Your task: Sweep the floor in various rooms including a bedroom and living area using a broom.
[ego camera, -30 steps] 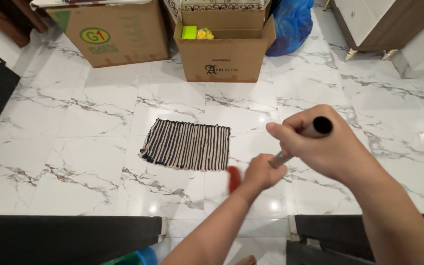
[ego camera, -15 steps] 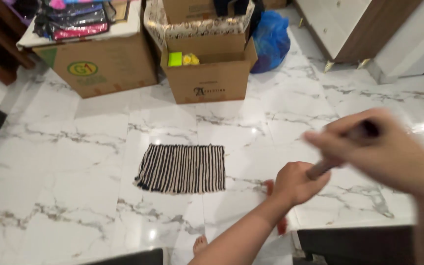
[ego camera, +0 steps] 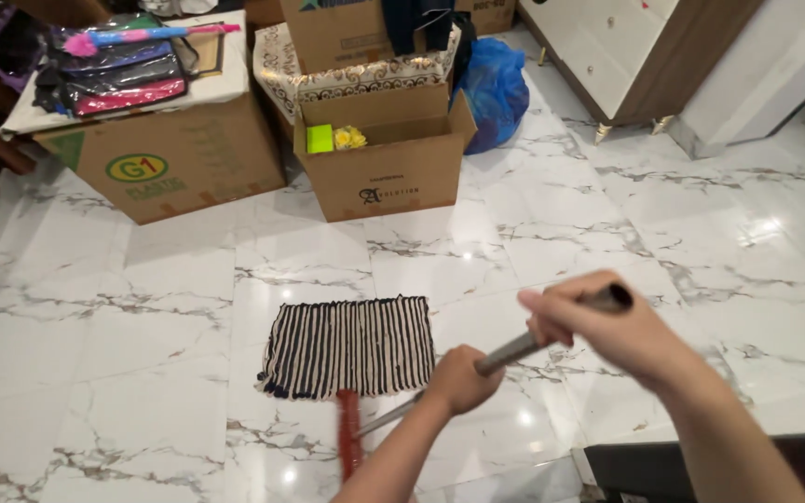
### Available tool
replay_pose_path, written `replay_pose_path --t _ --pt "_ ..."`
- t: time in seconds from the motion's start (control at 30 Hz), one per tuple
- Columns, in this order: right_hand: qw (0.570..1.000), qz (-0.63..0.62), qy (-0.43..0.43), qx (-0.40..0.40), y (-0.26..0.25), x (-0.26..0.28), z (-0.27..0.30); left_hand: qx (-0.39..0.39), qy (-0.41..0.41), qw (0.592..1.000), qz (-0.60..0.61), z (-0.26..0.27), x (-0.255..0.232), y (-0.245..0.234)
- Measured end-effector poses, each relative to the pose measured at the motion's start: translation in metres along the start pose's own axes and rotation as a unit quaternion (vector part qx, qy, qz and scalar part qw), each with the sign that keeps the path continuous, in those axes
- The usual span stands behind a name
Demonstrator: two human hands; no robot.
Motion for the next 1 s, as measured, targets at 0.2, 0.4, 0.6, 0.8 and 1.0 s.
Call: replay_pose_path --t 0.2,0.4,0.6,0.8,1.0 --pt "0.980 0.128 0.132 -0.072 0.002 0.029 0.028 -0.006 0.140 0.976 0.168 -0.020 -0.033 0.062" --pt "0.981 0.168 -0.082 -0.052 -0.014 -0.064 0.031 0.022 0.100 0.964 0.247 -0.049 -0.060 0.119" --pt "0.943 0.318 0.093 0.042 0.030 0.000 0.041 0.056 0.109 0.973 0.194 -0.044 -0.098 0.110" --pt "0.893 0.378 0.220 -0.105 -0.058 0.035 0.061 -0.063 0.220 0.970 0.083 -0.025 -0.170 0.029" --pt "0.972 0.224 0.052 -0.043 -0.131 -0.011 0.039 -0.153 0.148 0.974 0.078 0.001 -0.151 -0.008"
Point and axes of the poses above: each hand's wrist, its own z-axis away from the middle knuckle, its own y-axis out of the palm, x = y × z, the point moved 3 cm from there along -z, towards the middle knuckle, and after that the axes turned 7 degrees about -z, right-handed, at the moved point
